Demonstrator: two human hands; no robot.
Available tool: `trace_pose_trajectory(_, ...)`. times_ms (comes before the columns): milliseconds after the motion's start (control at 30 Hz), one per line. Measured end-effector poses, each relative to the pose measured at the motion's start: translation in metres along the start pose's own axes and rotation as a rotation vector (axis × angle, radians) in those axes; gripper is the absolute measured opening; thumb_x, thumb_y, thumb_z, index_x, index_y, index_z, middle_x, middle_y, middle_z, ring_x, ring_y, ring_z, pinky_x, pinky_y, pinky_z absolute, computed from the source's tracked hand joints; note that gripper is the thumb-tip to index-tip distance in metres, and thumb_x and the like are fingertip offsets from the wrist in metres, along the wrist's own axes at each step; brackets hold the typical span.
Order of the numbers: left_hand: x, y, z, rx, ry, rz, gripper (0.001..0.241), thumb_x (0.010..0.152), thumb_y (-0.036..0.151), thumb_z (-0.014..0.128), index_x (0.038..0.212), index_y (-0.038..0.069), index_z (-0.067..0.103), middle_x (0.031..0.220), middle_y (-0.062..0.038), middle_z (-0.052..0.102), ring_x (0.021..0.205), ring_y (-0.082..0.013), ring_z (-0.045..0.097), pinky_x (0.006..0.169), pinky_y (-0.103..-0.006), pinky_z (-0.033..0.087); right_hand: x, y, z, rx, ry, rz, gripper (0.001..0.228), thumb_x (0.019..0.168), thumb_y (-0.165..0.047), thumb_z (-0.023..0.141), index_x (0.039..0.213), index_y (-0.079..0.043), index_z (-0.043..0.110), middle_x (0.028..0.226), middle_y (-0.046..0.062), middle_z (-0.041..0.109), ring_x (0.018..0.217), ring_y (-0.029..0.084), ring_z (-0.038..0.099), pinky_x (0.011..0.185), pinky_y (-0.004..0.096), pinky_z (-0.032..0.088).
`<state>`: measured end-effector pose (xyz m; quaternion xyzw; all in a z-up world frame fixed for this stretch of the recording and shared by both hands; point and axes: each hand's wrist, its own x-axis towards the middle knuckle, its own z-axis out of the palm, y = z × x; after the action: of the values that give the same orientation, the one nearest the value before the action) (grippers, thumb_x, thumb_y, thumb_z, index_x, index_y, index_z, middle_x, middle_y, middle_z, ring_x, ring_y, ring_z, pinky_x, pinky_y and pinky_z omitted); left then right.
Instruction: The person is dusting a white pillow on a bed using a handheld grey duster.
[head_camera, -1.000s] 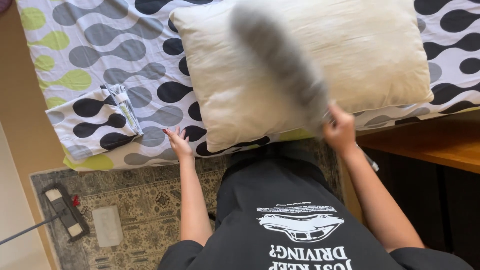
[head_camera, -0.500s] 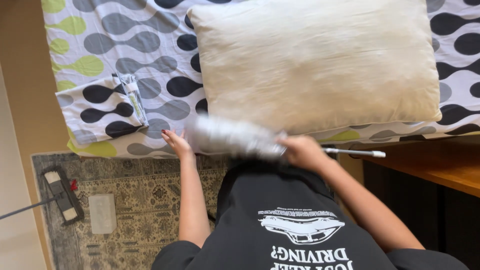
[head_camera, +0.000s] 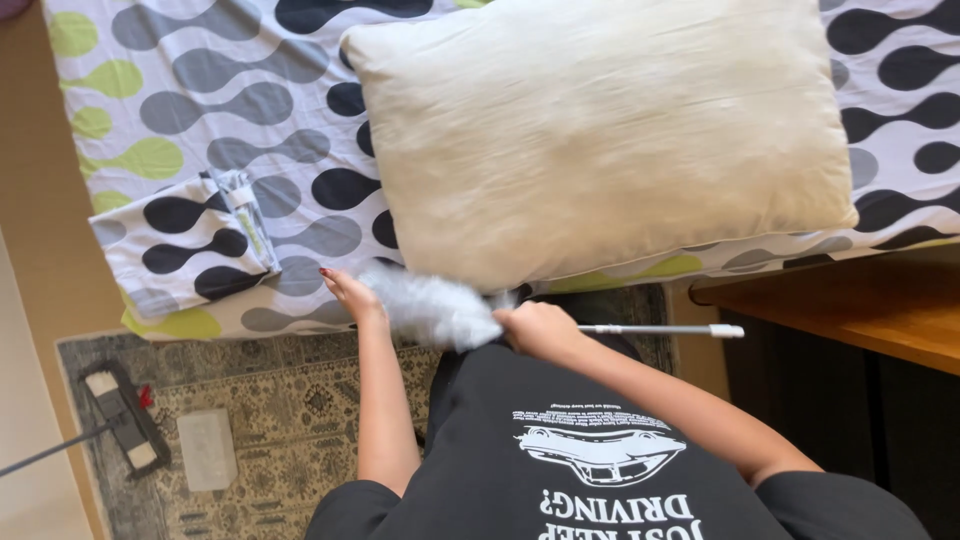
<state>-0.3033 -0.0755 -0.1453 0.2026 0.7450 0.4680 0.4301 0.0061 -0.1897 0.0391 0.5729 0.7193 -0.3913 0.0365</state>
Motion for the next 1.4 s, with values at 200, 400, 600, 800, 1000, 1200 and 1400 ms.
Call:
trace_pose_trajectory(200, -0.019, 0.022, 0.026, -0.004, -0.020, -0.045, 0.077, 0.105, 0.058, 0.020, 0.161, 0.006, 0.018, 0.167, -0.019, 0.024, 0.153, -0.0325, 0.029, 0.121, -0.0416, 0.025, -0.010, 0.059, -0.056, 0.194, 0.648, -0.008, 0.039, 0.081, -0.012, 0.067, 0.120, -0.010, 0.071, 0.086, 0.023, 0.070, 0.073, 0.041, 0.069, 0.063, 0.049, 0.054)
trace_pose_trajectory(400, -0.020, 0.002, 0.068, 0.225, -0.029, 0.285, 0.071, 0.110, 0.049, 0.030, 0.158, -0.004, 0.029, 0.164, -0.024, 0.033, 0.151, -0.0354, 0.037, 0.123, -0.0397, 0.029, -0.062, 0.156, -0.087, 0.416, 0.902, 0.409, 0.023, 0.098, -0.016, 0.067, 0.111, 0.003, 0.069, 0.091, 0.018, 0.073, 0.077, 0.025, 0.067, 0.069, 0.039, 0.053)
trace_pose_trajectory(600, -0.035, 0.020, 0.098, 0.371, -0.039, 0.400, 0.064, 0.111, 0.042, 0.032, 0.154, -0.006, 0.036, 0.157, -0.028, 0.041, 0.145, -0.0409, 0.041, 0.118, -0.0431, 0.031, -0.135, 0.320, -0.028, 0.530, 1.471, 0.838, 0.023, 0.100, -0.020, 0.067, 0.108, 0.001, 0.073, 0.098, 0.020, 0.077, 0.088, 0.033, 0.074, 0.079, 0.044, 0.056)
trace_pose_trajectory(800, -0.071, 0.044, 0.104, 0.543, -0.035, 0.437, 0.059, 0.109, 0.042, 0.029, 0.137, 0.002, 0.061, 0.132, -0.027, 0.064, 0.120, -0.0485, 0.055, 0.101, -0.0525, 0.041, -0.117, 0.225, -0.028, 0.298, 1.335, 0.588, 0.019, 0.108, -0.016, 0.063, 0.114, 0.000, 0.071, 0.086, 0.022, 0.073, 0.076, 0.037, 0.074, 0.066, 0.048, 0.056)
trace_pose_trajectory(1000, -0.066, 0.040, 0.109, 0.591, 0.086, 0.412, 0.062, 0.109, 0.047, 0.029, 0.123, 0.000, 0.067, 0.114, -0.029, 0.070, 0.105, -0.0509, 0.063, 0.090, -0.0568, 0.048, -0.100, 0.192, -0.022, 0.010, 0.897, -0.018, 0.055, 0.072, 0.001, 0.062, 0.126, -0.007, 0.069, 0.110, 0.023, 0.075, 0.097, 0.036, 0.073, 0.083, 0.042, 0.059)
trace_pose_trajectory(1200, -0.069, 0.039, 0.106, 0.649, 0.100, 0.342, 0.068, 0.108, 0.054, 0.027, 0.123, 0.003, 0.068, 0.110, -0.028, 0.071, 0.103, -0.0505, 0.064, 0.086, -0.0570, 0.050, -0.174, 0.311, -0.048, 0.266, 1.174, 0.846, 0.024, 0.099, -0.013, 0.061, 0.114, 0.002, 0.072, 0.097, 0.029, 0.073, 0.092, 0.044, 0.072, 0.083, 0.050, 0.056)
trace_pose_trajectory(1400, -0.058, 0.032, 0.101, 0.665, 0.092, 0.309, 0.072, 0.106, 0.059, 0.022, 0.125, 0.005, 0.067, 0.109, -0.026, 0.072, 0.103, -0.0505, 0.065, 0.086, -0.0571, 0.050, -0.194, 0.353, -0.084, 0.298, 1.257, 1.073, 0.029, 0.103, -0.022, 0.063, 0.115, 0.003, 0.071, 0.097, 0.028, 0.072, 0.091, 0.045, 0.070, 0.081, 0.051, 0.054)
